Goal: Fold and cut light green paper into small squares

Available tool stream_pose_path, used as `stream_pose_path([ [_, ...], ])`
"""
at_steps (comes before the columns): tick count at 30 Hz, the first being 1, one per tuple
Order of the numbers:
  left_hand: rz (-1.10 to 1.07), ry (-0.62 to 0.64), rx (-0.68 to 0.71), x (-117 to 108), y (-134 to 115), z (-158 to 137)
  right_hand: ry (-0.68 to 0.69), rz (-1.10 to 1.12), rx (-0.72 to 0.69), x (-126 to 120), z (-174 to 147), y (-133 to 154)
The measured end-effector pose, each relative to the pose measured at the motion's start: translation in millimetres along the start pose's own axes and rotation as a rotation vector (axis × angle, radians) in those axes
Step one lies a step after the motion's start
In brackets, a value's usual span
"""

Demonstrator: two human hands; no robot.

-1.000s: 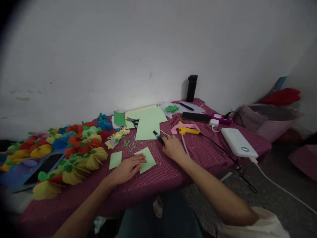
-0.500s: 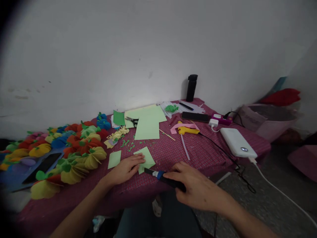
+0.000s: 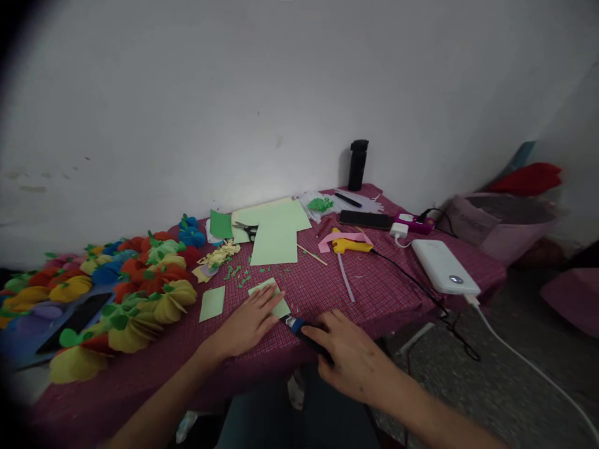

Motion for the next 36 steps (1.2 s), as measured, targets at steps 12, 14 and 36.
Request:
stream_pose_path([
  [12,0.066,0.048,0.014,9,-2,-1,-0.015,-0.012,0.026,1,-2,-10],
  [14,0.058,0.045,0.018,10,-2,-1,-0.013,-0.002,0.033,-1,-4,-14],
  [36,0.082,-0.027,-0.071,7,19,5,0.027,0.029,0.005,0,10,-13],
])
Point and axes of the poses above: each hand's wrist, its own z-axis towards the middle knuckle, its own x-axis out of the palm, y = z × x, the point moved 10 cm from there along z, towards the middle knuckle, and after that the axes turned 9 degrees about x, right-handed, at the moved point
